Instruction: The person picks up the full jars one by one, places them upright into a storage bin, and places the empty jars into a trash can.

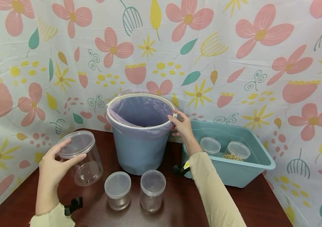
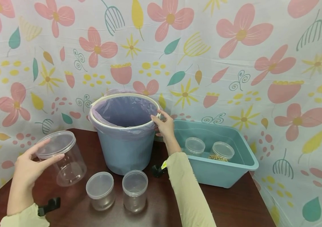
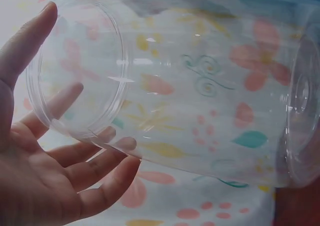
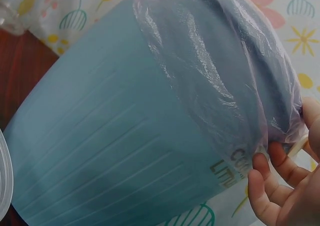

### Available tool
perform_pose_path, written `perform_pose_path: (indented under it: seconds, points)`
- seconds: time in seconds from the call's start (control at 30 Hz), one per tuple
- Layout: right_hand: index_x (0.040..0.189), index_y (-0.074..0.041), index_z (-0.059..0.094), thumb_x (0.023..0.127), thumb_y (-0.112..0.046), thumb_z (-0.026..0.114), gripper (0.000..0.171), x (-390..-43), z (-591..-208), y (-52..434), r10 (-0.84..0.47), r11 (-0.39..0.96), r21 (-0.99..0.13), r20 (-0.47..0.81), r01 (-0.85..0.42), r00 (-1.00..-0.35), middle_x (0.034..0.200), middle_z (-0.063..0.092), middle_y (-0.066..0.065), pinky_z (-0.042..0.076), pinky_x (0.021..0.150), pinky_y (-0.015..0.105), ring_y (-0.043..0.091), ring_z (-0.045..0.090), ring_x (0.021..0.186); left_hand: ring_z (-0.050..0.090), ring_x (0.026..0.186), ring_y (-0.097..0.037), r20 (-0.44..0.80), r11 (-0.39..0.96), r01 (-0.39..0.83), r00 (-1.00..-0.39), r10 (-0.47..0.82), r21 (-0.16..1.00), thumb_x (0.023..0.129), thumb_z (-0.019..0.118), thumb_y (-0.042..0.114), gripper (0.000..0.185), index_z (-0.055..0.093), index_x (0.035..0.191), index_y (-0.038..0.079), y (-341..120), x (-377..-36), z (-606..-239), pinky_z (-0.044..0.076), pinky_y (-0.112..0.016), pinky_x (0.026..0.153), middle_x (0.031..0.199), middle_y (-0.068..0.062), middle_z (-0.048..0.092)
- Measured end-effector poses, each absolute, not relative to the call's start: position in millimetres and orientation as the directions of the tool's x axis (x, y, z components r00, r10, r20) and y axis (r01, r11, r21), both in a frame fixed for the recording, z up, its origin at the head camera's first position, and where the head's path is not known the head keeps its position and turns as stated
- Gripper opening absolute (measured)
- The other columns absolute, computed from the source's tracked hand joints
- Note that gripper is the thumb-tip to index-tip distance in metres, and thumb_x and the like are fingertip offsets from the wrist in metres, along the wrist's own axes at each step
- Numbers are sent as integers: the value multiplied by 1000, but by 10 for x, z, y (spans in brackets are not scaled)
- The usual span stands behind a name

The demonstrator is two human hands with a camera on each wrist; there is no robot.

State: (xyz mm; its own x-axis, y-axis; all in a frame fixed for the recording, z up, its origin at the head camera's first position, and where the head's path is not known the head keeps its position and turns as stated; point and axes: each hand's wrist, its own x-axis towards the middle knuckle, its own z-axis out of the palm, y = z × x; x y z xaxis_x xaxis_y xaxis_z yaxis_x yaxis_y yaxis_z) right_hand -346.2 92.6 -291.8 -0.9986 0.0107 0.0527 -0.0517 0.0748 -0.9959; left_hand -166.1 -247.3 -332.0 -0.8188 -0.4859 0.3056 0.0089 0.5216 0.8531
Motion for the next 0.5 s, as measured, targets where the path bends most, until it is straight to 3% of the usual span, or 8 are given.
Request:
perform_pose_path:
  seconds: [0.3, 0.5]
  points:
    - [125, -21, 52, 78, -33, 68, 50, -3444, -2937, 922, 12, 68, -994, 92, -91, -996, 73, 48, 4, 47, 45, 28, 14, 52, 52, 37, 119, -27, 322, 531, 16, -811, -489, 847, 64, 81, 30, 75, 49, 130, 13, -2459, -1658, -3072, 35, -44, 88, 134, -9, 41]
    - [127, -21, 51, 80, -31, 67, 50, -3449, -2921, 923, 15, 87, -994, 68, -67, -998, 73, 47, 4, 46, 45, 28, 14, 52, 52, 38, 116, -26, 380, 550, 52, -777, -502, 833, 61, 83, 28, 74, 52, 128, 16, -2431, -1677, -2883, 34, -35, 85, 133, -7, 43]
